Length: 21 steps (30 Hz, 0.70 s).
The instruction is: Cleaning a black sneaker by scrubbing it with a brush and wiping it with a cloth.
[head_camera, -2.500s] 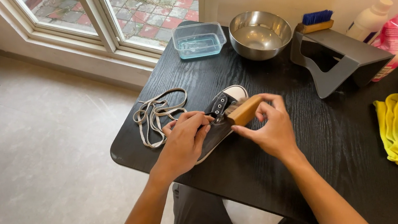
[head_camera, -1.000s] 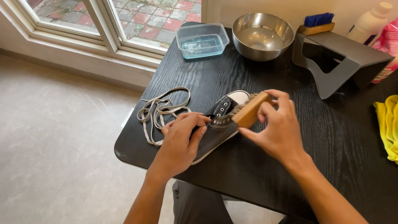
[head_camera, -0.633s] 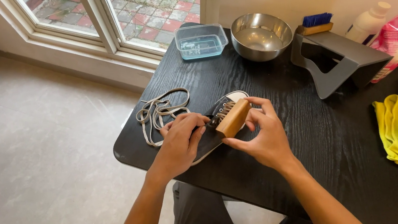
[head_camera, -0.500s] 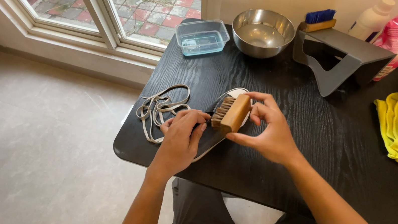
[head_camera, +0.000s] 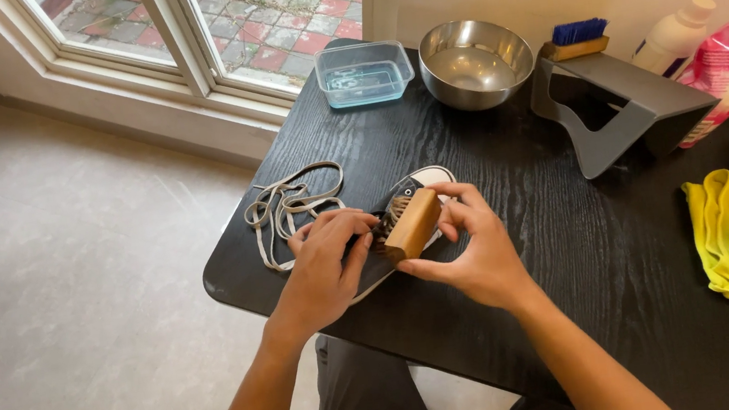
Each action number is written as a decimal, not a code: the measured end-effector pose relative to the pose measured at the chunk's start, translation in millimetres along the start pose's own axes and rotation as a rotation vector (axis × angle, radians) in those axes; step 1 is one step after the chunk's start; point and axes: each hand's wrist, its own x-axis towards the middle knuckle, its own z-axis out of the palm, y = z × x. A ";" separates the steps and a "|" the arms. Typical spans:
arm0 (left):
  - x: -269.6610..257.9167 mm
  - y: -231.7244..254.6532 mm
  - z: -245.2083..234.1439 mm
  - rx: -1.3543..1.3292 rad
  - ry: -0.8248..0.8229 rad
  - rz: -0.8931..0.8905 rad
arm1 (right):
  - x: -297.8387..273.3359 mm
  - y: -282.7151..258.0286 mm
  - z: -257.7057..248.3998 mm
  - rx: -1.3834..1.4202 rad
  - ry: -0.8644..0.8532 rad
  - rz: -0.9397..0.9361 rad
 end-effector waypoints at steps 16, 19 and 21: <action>-1.9 -4.5 7.6 -0.063 0.033 0.013 | 8.6 6.1 -3.0 -0.075 0.048 0.147; -3.1 -2.0 3.1 -0.096 0.039 -0.005 | 10.4 15.4 -4.4 0.113 0.006 0.218; -3.8 -0.5 2.8 -0.105 0.055 -0.017 | 9.4 17.1 -8.9 -0.012 -0.018 0.214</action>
